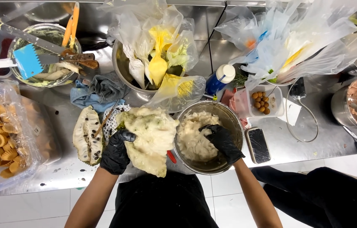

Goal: Extracting pulp from a soursop fruit and placing it into a bowl.

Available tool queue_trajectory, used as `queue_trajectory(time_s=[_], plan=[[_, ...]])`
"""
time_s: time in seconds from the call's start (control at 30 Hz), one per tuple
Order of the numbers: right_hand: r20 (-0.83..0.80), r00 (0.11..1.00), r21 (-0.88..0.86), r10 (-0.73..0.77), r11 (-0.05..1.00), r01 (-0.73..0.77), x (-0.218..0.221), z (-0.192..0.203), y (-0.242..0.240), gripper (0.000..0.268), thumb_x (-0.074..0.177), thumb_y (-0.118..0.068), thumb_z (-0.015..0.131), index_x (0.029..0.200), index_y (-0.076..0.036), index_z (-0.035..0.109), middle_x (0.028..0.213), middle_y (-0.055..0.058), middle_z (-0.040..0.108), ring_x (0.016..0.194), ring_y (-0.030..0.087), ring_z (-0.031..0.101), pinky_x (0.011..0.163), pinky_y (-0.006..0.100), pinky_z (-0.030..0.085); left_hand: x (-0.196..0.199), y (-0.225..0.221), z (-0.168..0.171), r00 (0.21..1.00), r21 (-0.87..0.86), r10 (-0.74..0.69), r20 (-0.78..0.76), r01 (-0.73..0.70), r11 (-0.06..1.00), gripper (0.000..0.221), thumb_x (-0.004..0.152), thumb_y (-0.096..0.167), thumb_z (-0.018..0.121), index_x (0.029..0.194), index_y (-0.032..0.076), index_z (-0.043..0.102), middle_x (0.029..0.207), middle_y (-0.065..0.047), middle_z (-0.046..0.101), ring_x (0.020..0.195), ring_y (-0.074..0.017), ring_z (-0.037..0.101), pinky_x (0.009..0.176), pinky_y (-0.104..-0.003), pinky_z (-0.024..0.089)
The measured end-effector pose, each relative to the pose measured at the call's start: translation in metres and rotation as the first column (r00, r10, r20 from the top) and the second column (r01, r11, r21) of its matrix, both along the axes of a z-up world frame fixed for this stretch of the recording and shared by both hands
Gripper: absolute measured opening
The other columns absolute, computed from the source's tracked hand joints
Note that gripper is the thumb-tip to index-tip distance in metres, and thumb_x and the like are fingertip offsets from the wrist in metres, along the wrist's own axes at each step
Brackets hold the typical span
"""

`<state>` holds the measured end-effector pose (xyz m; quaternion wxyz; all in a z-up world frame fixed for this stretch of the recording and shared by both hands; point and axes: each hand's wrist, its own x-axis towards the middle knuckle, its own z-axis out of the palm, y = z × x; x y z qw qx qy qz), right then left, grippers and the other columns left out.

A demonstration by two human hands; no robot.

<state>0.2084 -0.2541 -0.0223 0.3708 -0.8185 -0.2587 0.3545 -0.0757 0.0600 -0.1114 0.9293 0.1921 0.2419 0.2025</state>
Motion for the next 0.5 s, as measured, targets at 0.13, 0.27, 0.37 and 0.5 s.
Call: queue_trajectory(time_s=[0.13,0.27,0.37,0.5], plan=[[0.652,0.752,-0.011,0.093,0.994,-0.113,0.0,0.005,-0.004,0.04,0.083,-0.027,0.073,0.118,-0.007,0.076,0.104,0.019,0.073,0.093,0.037,0.069,0.08,0.045,0.054,0.002,0.0,0.018,0.994,0.032,-0.043,-0.103,0.046,0.998,0.009,0.077,0.011,0.069,0.081,0.003,0.072,0.081,-0.009,0.073,0.08,-0.0228,0.069,0.085,-0.036,0.056],[0.647,0.748,-0.179,0.149,0.983,-0.041,-0.016,-0.029,-0.015,0.019,0.092,-0.026,0.07,0.105,-0.013,0.075,0.102,0.015,0.071,0.096,0.035,0.067,0.085,0.046,0.054,0.004,-0.002,0.028,0.992,0.01,-0.063,-0.111,0.065,0.998,0.009,0.075,0.011,0.07,0.081,0.003,0.072,0.082,-0.008,0.073,0.08,-0.0227,0.069,0.085,-0.037,0.056],[0.571,0.763,-0.125,0.303,0.951,-0.284,-0.04,-0.053,-0.012,0.022,0.089,-0.023,0.07,0.106,-0.01,0.072,0.1,0.015,0.072,0.1,0.036,0.066,0.084,0.048,0.053,0.012,-0.008,0.064,0.979,-0.034,-0.132,-0.158,0.128,0.991,0.013,0.071,0.011,0.07,0.08,0.003,0.074,0.082,-0.009,0.075,0.079,-0.0244,0.07,0.082,-0.039,0.057],[0.615,0.754,-0.024,0.233,0.961,-0.277,-0.041,-0.079,-0.01,0.033,0.084,-0.021,0.071,0.112,-0.003,0.069,0.101,0.021,0.068,0.095,0.038,0.065,0.08,0.049,0.053,0.025,-0.012,0.084,0.996,-0.03,-0.065,-0.068,0.063,0.998,0.012,0.078,0.013,0.072,0.083,0.002,0.073,0.084,-0.011,0.073,0.082,-0.0256,0.069,0.085,-0.04,0.057]])
